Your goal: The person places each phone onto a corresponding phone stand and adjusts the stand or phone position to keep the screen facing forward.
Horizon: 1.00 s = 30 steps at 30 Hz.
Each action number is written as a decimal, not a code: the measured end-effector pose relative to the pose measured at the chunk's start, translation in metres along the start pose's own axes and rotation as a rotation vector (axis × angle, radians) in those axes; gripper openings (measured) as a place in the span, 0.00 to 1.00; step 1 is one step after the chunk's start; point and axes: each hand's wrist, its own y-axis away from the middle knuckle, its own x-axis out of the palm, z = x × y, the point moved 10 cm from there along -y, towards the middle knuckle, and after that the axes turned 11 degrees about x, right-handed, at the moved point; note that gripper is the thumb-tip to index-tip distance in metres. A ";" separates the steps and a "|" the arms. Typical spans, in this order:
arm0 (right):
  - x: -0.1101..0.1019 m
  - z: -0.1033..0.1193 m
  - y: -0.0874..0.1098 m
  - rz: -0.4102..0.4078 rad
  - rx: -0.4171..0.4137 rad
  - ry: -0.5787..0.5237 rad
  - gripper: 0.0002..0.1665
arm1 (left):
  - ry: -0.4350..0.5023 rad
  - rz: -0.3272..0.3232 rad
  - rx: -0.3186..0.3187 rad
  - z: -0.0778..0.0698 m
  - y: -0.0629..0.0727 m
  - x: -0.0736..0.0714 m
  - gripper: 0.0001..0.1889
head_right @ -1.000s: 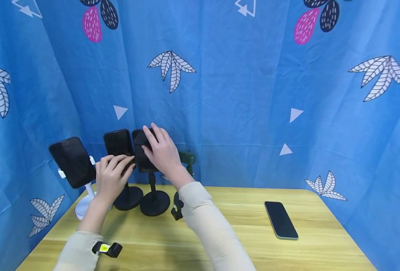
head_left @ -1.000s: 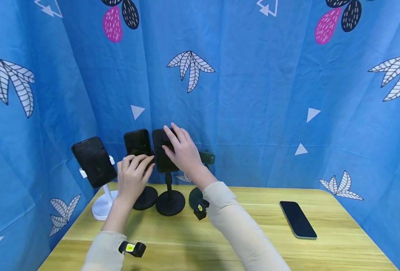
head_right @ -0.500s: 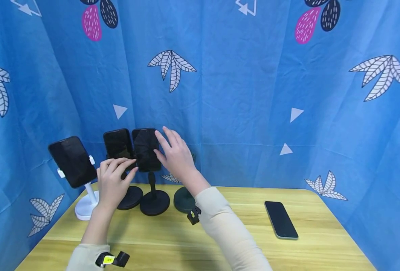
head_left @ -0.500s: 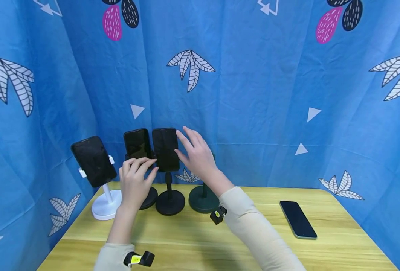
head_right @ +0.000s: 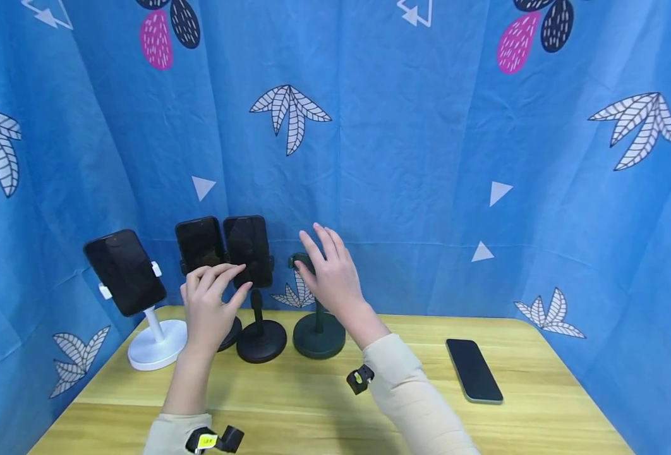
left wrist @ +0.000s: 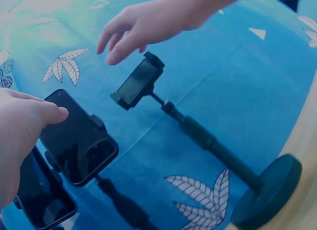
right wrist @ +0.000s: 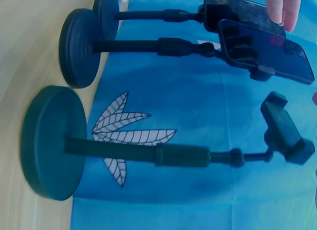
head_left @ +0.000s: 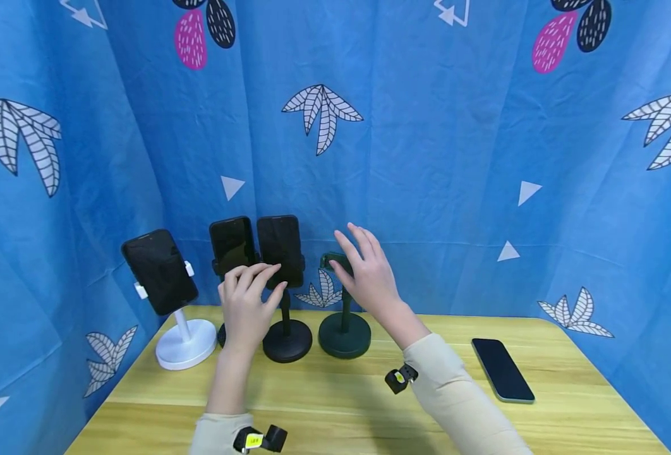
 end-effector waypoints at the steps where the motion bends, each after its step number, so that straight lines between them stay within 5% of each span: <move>1: -0.001 -0.003 0.003 0.001 0.006 0.008 0.34 | 0.008 -0.002 -0.010 -0.001 0.000 0.002 0.18; 10: -0.015 -0.028 0.031 -0.019 0.042 0.011 0.30 | 0.058 -0.051 -0.053 -0.014 -0.003 0.020 0.21; 30: -0.054 -0.103 0.097 -0.090 0.290 -0.027 0.34 | 0.027 0.012 -0.048 -0.039 -0.008 0.074 0.25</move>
